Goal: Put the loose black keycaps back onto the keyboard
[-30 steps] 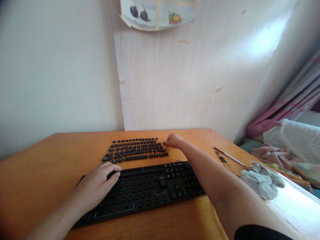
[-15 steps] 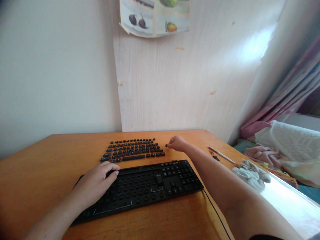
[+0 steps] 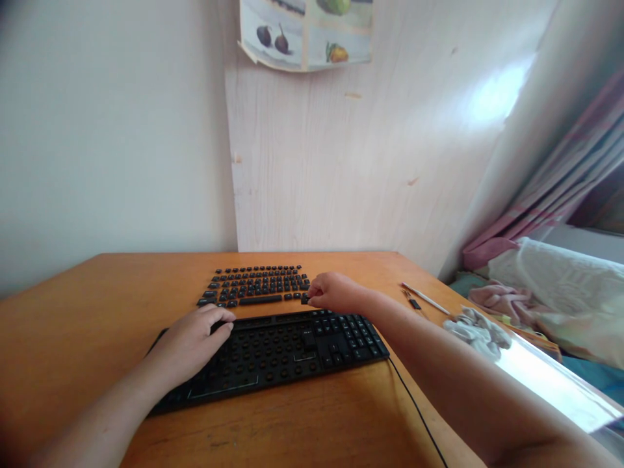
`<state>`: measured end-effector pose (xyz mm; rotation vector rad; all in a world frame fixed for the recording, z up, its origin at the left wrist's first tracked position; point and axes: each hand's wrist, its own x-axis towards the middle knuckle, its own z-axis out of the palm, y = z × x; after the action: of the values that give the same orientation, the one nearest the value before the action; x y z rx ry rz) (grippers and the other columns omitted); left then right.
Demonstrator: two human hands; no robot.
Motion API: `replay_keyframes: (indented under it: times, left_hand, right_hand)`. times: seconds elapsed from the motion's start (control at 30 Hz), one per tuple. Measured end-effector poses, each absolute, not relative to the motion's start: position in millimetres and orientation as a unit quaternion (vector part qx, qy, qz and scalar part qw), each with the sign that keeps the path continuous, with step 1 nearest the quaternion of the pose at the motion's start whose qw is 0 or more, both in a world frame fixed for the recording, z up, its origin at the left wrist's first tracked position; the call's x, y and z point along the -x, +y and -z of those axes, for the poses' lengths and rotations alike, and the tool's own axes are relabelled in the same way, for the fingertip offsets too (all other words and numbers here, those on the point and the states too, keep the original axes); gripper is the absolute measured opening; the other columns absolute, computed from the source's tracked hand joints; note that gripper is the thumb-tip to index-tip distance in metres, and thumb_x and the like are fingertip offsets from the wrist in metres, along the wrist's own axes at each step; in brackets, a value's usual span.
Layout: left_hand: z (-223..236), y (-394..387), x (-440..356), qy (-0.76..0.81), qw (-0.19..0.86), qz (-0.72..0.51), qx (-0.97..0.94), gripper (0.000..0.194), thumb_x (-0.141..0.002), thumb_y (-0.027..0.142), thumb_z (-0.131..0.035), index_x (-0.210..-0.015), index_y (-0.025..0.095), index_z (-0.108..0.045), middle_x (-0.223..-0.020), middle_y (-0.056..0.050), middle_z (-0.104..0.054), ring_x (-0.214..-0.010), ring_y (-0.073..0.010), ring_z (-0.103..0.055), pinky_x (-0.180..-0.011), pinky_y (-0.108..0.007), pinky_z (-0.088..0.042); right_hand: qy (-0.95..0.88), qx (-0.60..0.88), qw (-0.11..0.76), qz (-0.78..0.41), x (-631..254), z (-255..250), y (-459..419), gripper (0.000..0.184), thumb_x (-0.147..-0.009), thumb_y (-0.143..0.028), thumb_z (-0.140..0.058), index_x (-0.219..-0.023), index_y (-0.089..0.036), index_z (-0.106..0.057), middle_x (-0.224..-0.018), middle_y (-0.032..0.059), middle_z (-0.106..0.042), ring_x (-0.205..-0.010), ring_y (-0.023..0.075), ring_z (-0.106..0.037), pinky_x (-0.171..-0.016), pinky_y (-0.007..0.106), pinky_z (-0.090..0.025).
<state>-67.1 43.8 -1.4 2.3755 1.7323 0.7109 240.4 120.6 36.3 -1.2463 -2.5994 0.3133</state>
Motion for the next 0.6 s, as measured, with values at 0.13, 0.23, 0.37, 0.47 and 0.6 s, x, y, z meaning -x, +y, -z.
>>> replay_keyframes:
  times: [0.13, 0.23, 0.37, 0.47, 0.6]
  left_hand:
    - [2, 44, 67, 0.574, 0.058, -0.232, -0.783, 0.022, -0.086, 0.031, -0.045, -0.09, 0.023, -0.064, -0.093, -0.003, -0.063, -0.086, -0.0189, -0.058, -0.074, -0.029, -0.04]
    - [3, 45, 67, 0.572, 0.057, -0.232, -0.785, 0.022, -0.086, 0.032, -0.045, -0.09, 0.023, -0.064, -0.093, -0.003, -0.063, -0.087, -0.019, -0.058, -0.074, -0.029, -0.04]
    - [4, 46, 67, 0.573, 0.051, -0.231, -0.784, 0.021, -0.086, 0.032, -0.045, -0.089, 0.023, -0.065, -0.092, -0.003, -0.063, -0.087, -0.0192, -0.058, -0.073, -0.029, -0.04]
    - [4, 46, 67, 0.574, 0.047, -0.23, -0.785, 0.021, -0.086, 0.031, -0.045, -0.087, 0.023, -0.065, -0.09, -0.003, -0.063, -0.086, -0.0191, -0.058, -0.073, -0.029, -0.04]
    - [4, 46, 68, 0.569, 0.046, -0.235, -0.786, 0.02, -0.085, 0.03, -0.046, -0.087, 0.023, -0.064, -0.09, -0.003, -0.063, -0.085, -0.0189, -0.058, -0.073, -0.029, -0.04]
  right_hand:
    - [-0.896, 0.415, 0.105, -0.114, -232, -42, 99, 0.016, -0.075, -0.023, -0.06, -0.083, -0.016, -0.072, -0.076, 0.0029, -0.065, -0.068, 0.0124, -0.053, -0.062, 0.023, -0.037]
    - [-0.893, 0.422, 0.092, -0.127, -229, -42, 91, 0.016, -0.074, -0.022, -0.062, -0.086, -0.017, -0.072, -0.077, 0.0033, -0.065, -0.071, 0.0135, -0.054, -0.064, 0.024, -0.037]
    - [-0.904, 0.401, 0.082, -0.124, -229, -39, 88, 0.016, -0.075, -0.021, -0.063, -0.087, -0.015, -0.071, -0.078, 0.0038, -0.065, -0.071, 0.0139, -0.054, -0.064, 0.024, -0.038]
    - [-0.91, 0.388, 0.083, -0.117, -230, -36, 87, 0.015, -0.076, -0.02, -0.062, -0.087, -0.015, -0.071, -0.08, 0.0043, -0.065, -0.071, 0.0138, -0.054, -0.063, 0.024, -0.038]
    - [-0.918, 0.374, 0.083, -0.105, -231, -34, 86, 0.015, -0.077, -0.022, -0.06, -0.087, -0.014, -0.07, -0.083, 0.0052, -0.066, -0.072, 0.014, -0.055, -0.063, 0.024, -0.039]
